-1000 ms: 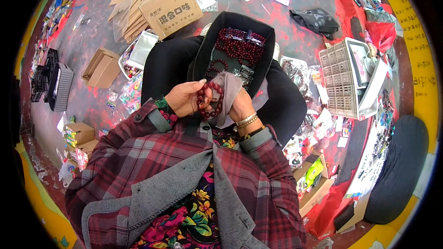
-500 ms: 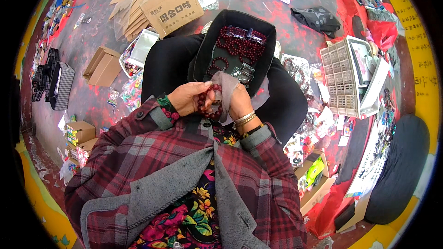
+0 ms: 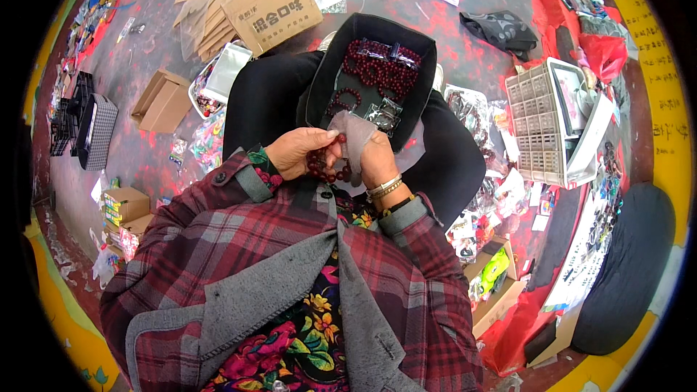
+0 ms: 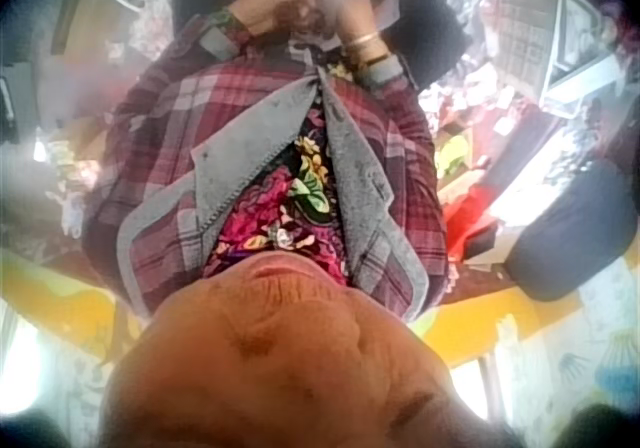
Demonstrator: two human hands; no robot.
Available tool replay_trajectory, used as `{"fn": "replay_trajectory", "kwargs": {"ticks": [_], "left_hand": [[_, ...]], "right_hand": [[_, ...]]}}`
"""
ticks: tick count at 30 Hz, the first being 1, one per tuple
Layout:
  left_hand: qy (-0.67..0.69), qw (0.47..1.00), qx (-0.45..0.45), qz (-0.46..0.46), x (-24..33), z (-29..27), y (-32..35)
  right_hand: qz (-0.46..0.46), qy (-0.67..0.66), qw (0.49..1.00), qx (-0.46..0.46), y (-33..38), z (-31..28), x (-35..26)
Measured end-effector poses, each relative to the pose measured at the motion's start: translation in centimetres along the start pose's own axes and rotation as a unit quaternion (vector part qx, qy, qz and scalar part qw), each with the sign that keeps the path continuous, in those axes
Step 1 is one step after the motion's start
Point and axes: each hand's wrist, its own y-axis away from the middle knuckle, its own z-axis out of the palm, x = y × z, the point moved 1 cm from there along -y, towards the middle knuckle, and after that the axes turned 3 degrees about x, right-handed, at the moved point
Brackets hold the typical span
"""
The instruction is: The person sits on the floor and wipes red beaded bracelets with a cloth. They then place the bracelets into small clear plastic bags and seal them. The person repeats this process for multiple bracelets, placing the finished packages into a black tray.
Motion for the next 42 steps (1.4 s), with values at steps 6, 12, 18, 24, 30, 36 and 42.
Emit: {"fn": "replay_trajectory", "kwargs": {"ticks": [6, 12, 18, 24, 30, 36, 42], "left_hand": [[0.049, 0.998, 0.0, 0.045, 0.5, 0.2, 0.0], [-0.017, 1.0, -0.003, 0.016, 0.5, 0.6, 0.2], [0.033, 0.998, 0.002, 0.053, 0.0, -0.3, -0.2], [0.008, 0.998, 0.014, 0.065, 0.5, 1.1, 0.4], [-0.061, 0.998, 0.007, 0.016, 0.1, 0.8, 0.1], [0.042, 0.997, -0.017, 0.064, 0.4, 0.6, 0.1], [0.003, 0.999, 0.011, 0.048, 0.5, 0.5, 0.2]], "right_hand": [[0.009, -0.112, 0.991, -0.076, -0.4, 0.0, 0.1], [-0.075, 0.015, 0.996, -0.044, 0.4, 0.1, -0.1], [-0.016, -0.105, 0.994, 0.003, -0.5, 0.1, 0.1], [-0.054, -0.012, 0.998, -0.031, 0.0, 0.0, 0.3], [-0.036, -0.023, 0.997, 0.062, -0.2, -0.2, 0.6], [0.006, -0.108, 0.994, -0.03, -0.3, 0.7, -0.3], [-0.051, -0.007, 0.996, -0.073, -0.2, 0.1, 0.5]]}}
